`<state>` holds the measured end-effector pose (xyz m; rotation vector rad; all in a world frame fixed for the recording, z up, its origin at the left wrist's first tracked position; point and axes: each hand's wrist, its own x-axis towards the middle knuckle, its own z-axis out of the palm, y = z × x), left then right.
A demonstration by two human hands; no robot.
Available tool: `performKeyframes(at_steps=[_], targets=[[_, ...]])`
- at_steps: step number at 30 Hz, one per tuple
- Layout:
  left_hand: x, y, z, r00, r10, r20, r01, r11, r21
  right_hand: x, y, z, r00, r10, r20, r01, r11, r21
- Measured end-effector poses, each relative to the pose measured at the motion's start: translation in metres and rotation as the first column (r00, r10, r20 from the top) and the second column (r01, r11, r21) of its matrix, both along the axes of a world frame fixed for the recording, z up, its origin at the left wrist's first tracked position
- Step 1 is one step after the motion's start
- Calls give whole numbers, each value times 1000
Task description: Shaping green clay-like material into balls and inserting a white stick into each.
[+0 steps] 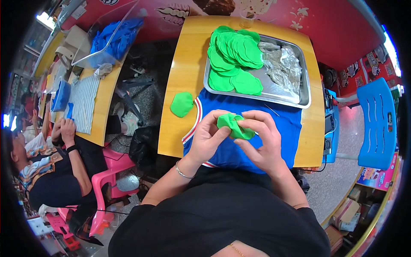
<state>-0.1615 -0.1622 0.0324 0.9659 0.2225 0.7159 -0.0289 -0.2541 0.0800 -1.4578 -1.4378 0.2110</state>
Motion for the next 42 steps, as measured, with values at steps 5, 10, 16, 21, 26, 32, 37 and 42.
performKeyframes(at_steps=[5,10,16,21,26,32,37,42], targets=[[-4,4,4,992,-17,-122,32,992,121,5,-3,0,997,-6,79,8,1000,-25],[0,-1,9,991,64,-121,-61,998,28,9,-3,-3,984,31,175,-27,999,-30],[11,-19,-5,998,62,35,-55,983,-172,5,0,-17,996,-86,22,86,996,31],[8,-7,-6,998,12,61,-1,983,-183,8,-7,-19,989,-33,142,36,999,-24],[7,-4,-1,993,106,-46,-111,985,-130,-1,-3,-14,955,-46,292,59,998,-35],[7,0,9,993,112,-47,-115,992,-53,-1,5,-9,960,-42,277,57,997,-47],[2,-4,-4,995,69,-69,-76,992,-104,0,3,-3,957,25,290,12,992,-125],[3,-1,-1,995,74,-71,-74,997,-6,-5,1,-9,993,-8,118,22,993,-118]])
